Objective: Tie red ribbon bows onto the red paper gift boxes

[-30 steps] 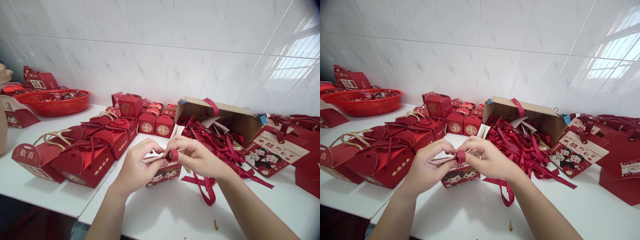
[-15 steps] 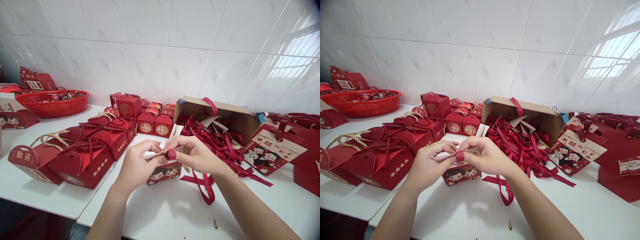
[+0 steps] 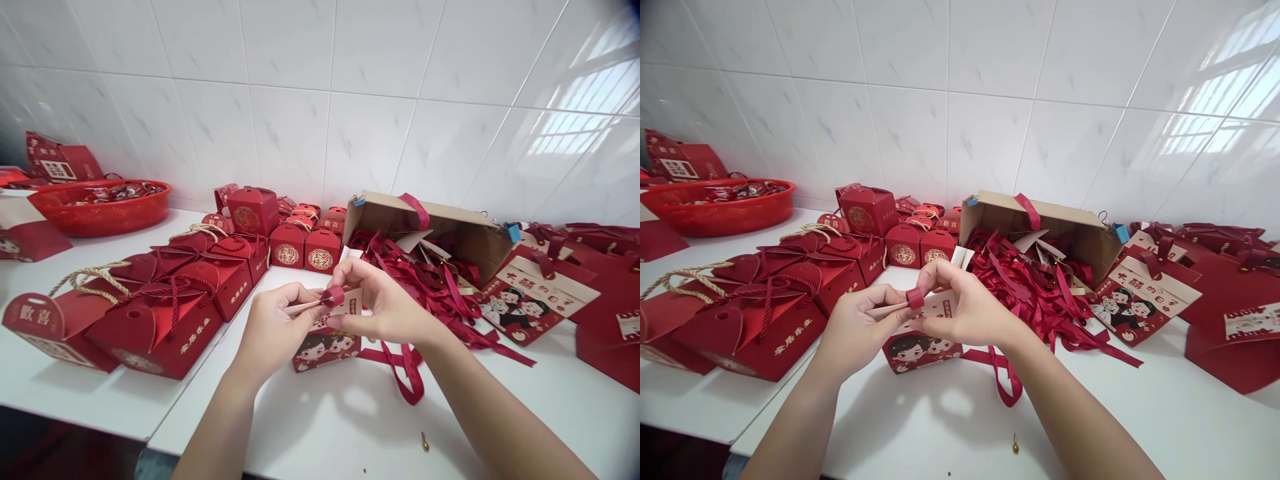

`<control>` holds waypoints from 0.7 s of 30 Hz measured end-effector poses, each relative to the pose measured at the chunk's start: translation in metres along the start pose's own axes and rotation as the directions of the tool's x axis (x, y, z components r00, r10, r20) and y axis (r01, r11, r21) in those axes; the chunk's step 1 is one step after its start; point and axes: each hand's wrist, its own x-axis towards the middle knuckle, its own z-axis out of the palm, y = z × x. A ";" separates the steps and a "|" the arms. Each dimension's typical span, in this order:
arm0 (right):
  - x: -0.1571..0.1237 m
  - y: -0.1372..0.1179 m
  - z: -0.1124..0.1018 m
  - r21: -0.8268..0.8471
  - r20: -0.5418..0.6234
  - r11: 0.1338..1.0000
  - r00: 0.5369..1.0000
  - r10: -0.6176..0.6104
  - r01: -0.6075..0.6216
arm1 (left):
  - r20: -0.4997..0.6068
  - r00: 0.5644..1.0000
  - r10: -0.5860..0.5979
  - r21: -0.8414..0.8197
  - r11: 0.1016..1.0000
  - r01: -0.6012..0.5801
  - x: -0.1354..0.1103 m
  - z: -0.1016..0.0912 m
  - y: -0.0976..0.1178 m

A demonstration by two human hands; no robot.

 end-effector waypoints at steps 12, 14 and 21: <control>-0.005 -0.016 0.007 -0.463 -0.046 0.873 0.980 -0.194 0.151 | 0.212 0.977 -0.032 0.076 0.997 0.017 -0.010 -0.005 0.008; -0.005 -0.015 0.010 -0.490 -0.061 0.859 0.977 -0.205 0.150 | 0.186 0.983 0.004 0.062 0.998 -0.016 -0.011 -0.002 0.009; -0.007 -0.018 0.010 -0.535 -0.051 0.830 0.975 -0.215 0.155 | 0.203 0.978 -0.050 -0.054 0.997 0.062 -0.014 0.006 0.009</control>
